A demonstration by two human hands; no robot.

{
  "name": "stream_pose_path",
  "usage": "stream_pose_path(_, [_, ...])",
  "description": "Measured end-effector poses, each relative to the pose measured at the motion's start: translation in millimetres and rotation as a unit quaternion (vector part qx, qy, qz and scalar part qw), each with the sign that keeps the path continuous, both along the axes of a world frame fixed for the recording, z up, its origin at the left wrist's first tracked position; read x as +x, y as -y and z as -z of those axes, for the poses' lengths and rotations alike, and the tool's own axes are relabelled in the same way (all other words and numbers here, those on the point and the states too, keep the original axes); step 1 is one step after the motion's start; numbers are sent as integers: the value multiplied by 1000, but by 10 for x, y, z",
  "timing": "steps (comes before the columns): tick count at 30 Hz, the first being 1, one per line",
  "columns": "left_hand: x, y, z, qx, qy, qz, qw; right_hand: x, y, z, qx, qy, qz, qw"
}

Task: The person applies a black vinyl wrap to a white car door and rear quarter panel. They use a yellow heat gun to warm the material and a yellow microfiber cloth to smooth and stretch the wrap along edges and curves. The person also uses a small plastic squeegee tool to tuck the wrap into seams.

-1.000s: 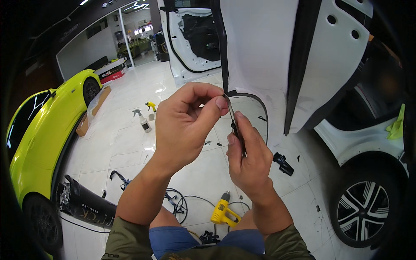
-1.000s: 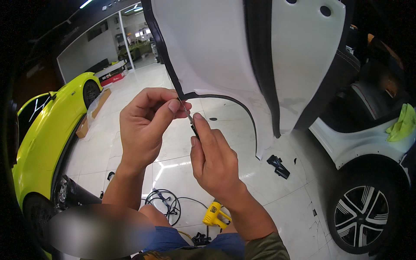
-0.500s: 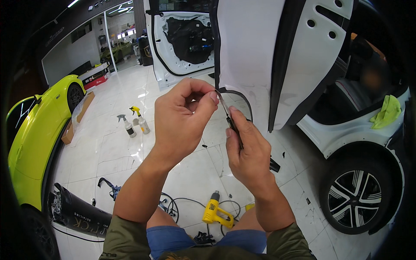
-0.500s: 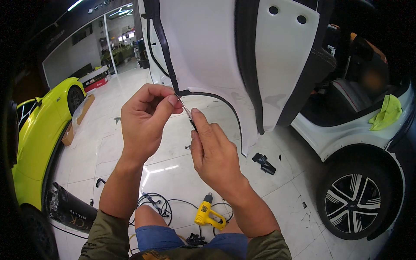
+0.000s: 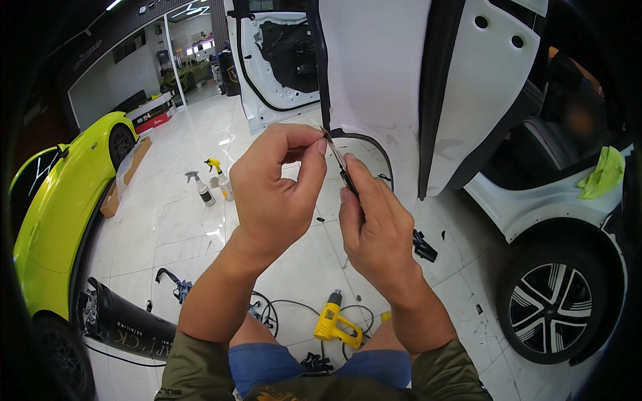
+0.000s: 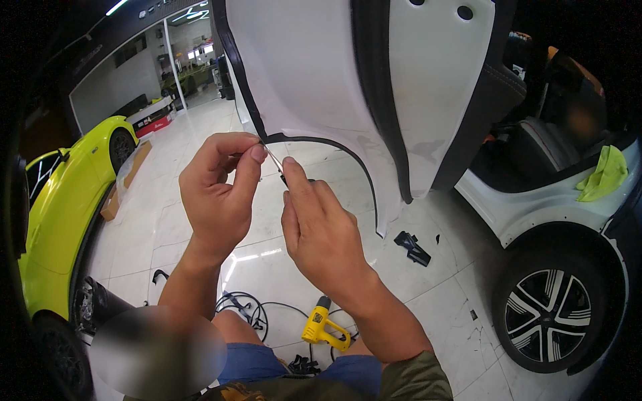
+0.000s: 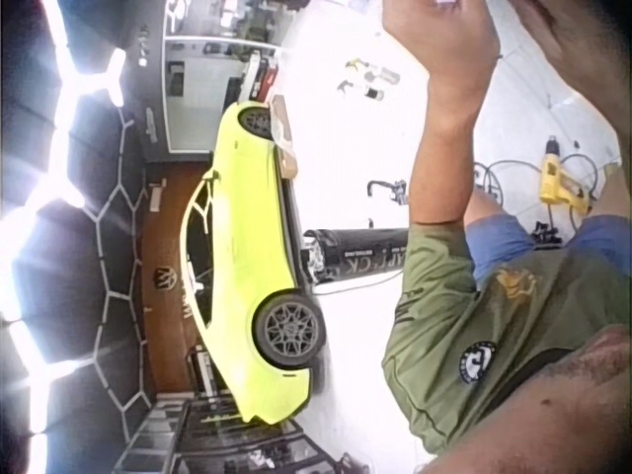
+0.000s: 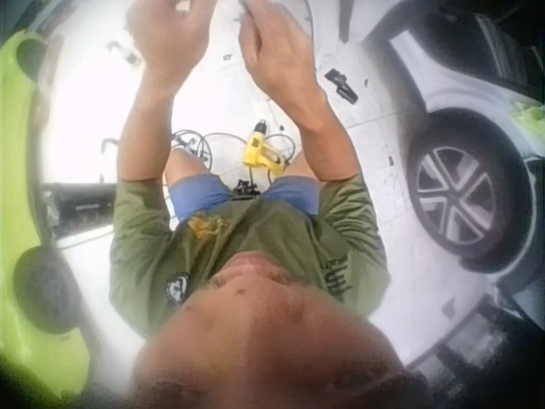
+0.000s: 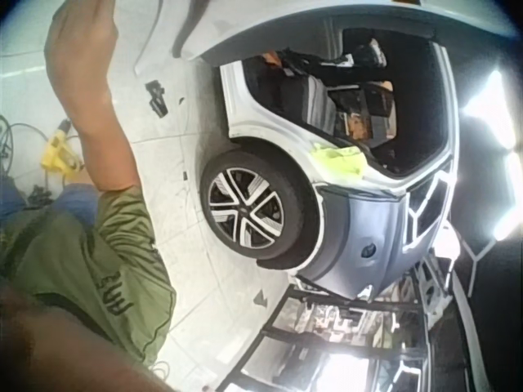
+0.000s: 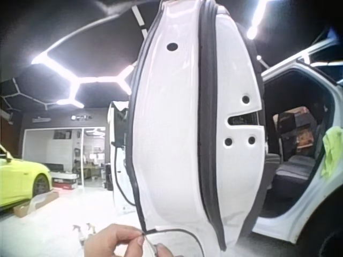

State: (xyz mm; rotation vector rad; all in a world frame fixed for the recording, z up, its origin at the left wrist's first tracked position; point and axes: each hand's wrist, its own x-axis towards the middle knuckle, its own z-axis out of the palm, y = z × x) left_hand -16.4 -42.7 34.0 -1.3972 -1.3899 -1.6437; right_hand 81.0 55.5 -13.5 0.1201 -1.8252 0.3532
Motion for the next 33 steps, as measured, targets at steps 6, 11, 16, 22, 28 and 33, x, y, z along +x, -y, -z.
stream_pose_path(6, [-55, -43, 42, 33, -33, -2, 999, -24, -27, 66, -9, 1, -21, 1000])
stream_pose_path(11, [-65, -54, 77, 42, -37, 0, 998, -107, -57, 99, -2, -20, -32, 999])
stream_pose_path(16, [-54, -45, 94, 42, -10, 21, 999, -165, -87, 112, 8, -44, -35, 998])
stream_pose_path(22, [-69, -67, 120, 48, -7, 26, 998, -222, -138, 121, 24, -59, -41, 997])
stream_pose_path(28, [-175, 142, 284, 29, 28, 46, 998, -155, -152, 391, -91, -74, -87, 989])
stream_pose_path(33, [-207, 144, 341, -17, 97, 135, 986, -61, -196, 1269, -347, 73, -160, 921])
